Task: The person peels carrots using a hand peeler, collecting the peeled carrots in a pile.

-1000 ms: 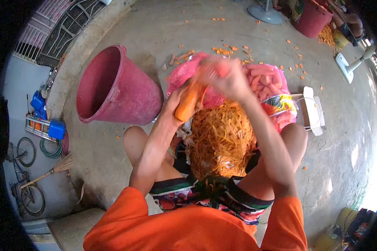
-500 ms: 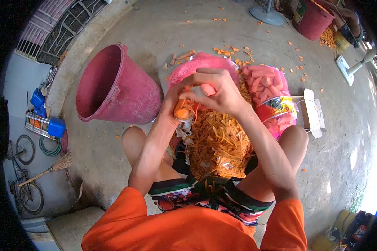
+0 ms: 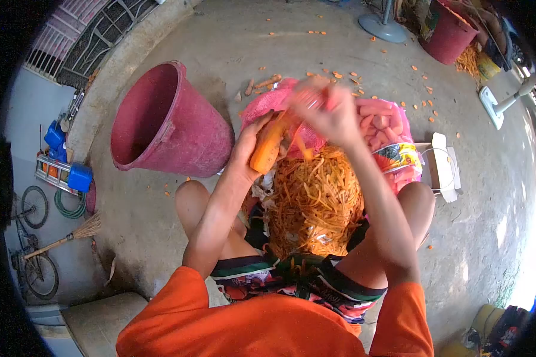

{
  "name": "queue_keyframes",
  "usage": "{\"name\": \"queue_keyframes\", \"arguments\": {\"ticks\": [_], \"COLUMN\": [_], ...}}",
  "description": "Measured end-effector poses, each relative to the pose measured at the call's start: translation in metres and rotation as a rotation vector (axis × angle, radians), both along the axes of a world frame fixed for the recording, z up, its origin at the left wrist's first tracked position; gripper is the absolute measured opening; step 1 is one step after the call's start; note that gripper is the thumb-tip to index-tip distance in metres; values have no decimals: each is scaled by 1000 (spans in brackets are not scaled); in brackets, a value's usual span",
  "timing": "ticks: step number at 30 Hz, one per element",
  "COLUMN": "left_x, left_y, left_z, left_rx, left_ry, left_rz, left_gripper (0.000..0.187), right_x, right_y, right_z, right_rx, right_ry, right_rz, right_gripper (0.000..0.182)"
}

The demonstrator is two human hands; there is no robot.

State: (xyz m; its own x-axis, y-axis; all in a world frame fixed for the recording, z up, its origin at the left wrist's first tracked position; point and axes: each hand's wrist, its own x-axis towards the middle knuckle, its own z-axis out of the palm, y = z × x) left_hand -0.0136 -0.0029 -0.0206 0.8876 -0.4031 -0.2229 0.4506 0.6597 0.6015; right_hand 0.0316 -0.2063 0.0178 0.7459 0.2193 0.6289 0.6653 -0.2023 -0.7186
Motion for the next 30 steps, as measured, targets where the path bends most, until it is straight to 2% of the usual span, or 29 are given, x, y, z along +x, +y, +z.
{"name": "queue_keyframes", "arguments": {"ticks": [1,2,3,5,6,7,9,10,11,13,14,15,17,18,19,21,23,24,25,27,29,30], "left_x": [-5,-4,1,7,0,0,-2,-4,-3,4,5,7,5,2,-1,5,8,9,8,7,14,14], "left_y": [-4,-11,-5,10,-4,-5,-4,0,1,5,7,7,4,1,-1,-3,-2,2,4,2,9,10], "left_z": [7,19,10,-22,-5,0,5,5,-3,-12,-16,-15,-17,-12,-15,-15,-9,-10,-13,-20,-17,-15], "left_rx": [29,57,61,-79,158,155,236,181,179,-35,-46,-46,-117,-37,-37,-111,-113,-137,-157,-232,-303,-237], "left_ry": [4,85,85,-19,11,0,-14,-4,5,74,65,60,67,72,81,144,148,137,130,165,176,100], "left_rz": [79,59,55,-180,9,9,-12,-35,-37,-75,-65,-60,-74,-94,-95,-90,-70,-95,-119,-129,-129,-123], "left_gripper": [28,28,28,30,30,30,29,30,30,32,34,34,32,31,31,30,30,30,30,30,30,30], "right_x": [-17,-19,-11,19,37,37,12,10,16,34,31,24,9,17,42,46,19,11,18,35,35,10], "right_y": [11,19,15,-9,-24,-25,-9,-11,-17,-25,-28,-19,-2,-10,-25,-37,-13,-4,-10,-24,-23,-8], "right_z": [8,11,6,-17,-21,-13,-3,4,-3,-2,-6,-5,-8,-10,-24,-15,-6,-1,-4,-6,-7,0], "right_rx": [-142,-133,-129,100,141,139,175,-59,-61,180,179,178,60,119,65,129,76,107,105,191,124,82], "right_ry": [-114,-291,-291,256,129,177,127,-78,-68,273,297,292,-13,119,53,135,142,-3,1,277,199,159], "right_rz": [174,291,287,-84,-106,-134,108,42,41,-144,-154,-149,99,35,-162,-135,-15,115,114,-144,-157,-52], "right_gripper": [19,20,20,20,20,18,16,15,15,16,17,17,17,17,18,17,15,15,15,16,19,20]}}
